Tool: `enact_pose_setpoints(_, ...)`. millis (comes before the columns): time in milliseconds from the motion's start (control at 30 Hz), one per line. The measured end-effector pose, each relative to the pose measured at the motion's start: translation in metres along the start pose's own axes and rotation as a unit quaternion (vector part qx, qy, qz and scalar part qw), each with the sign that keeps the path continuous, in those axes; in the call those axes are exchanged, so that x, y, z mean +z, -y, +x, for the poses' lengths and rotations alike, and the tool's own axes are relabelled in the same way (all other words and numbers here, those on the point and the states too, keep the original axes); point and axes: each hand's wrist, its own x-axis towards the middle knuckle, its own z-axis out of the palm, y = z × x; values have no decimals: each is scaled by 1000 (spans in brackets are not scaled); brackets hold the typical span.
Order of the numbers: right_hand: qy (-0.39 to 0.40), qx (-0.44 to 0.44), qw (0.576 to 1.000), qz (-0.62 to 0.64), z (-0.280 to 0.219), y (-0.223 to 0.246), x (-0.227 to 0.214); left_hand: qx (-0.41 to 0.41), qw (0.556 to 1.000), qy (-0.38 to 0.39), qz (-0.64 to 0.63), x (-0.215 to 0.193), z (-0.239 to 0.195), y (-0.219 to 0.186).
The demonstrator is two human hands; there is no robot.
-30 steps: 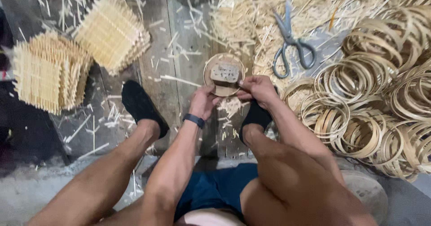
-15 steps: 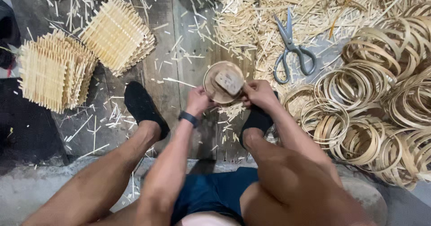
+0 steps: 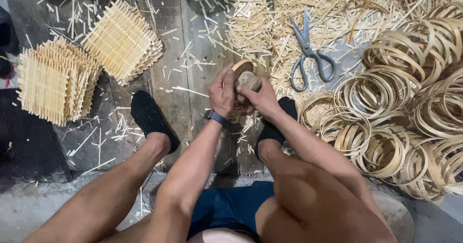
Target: The person sits on the floor and assembles small round bamboo baskets. They place a woven bamboo base on a wooden block, fit a circular bamboo rim around it, and use shears to trim excess material. The finished baskets are stacked nearby.
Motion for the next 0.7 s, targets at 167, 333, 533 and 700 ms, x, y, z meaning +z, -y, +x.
enact_pose_setpoints(167,-7,-131,991,15,12,-15,3,24,1000,3,-4,1,17,-7)
enact_pose_setpoints(333,-2,21,993,120,9,-9,8,13,1000,1,18,-1,23,-9)
enact_pose_setpoints(533,-3,41,981,189,2,-7,3,46,998,27,20,6,25,10)
enact_pose_setpoints(700,-18,17,987,160,-5,-6,-10,-128,986,28,100,1,53,53)
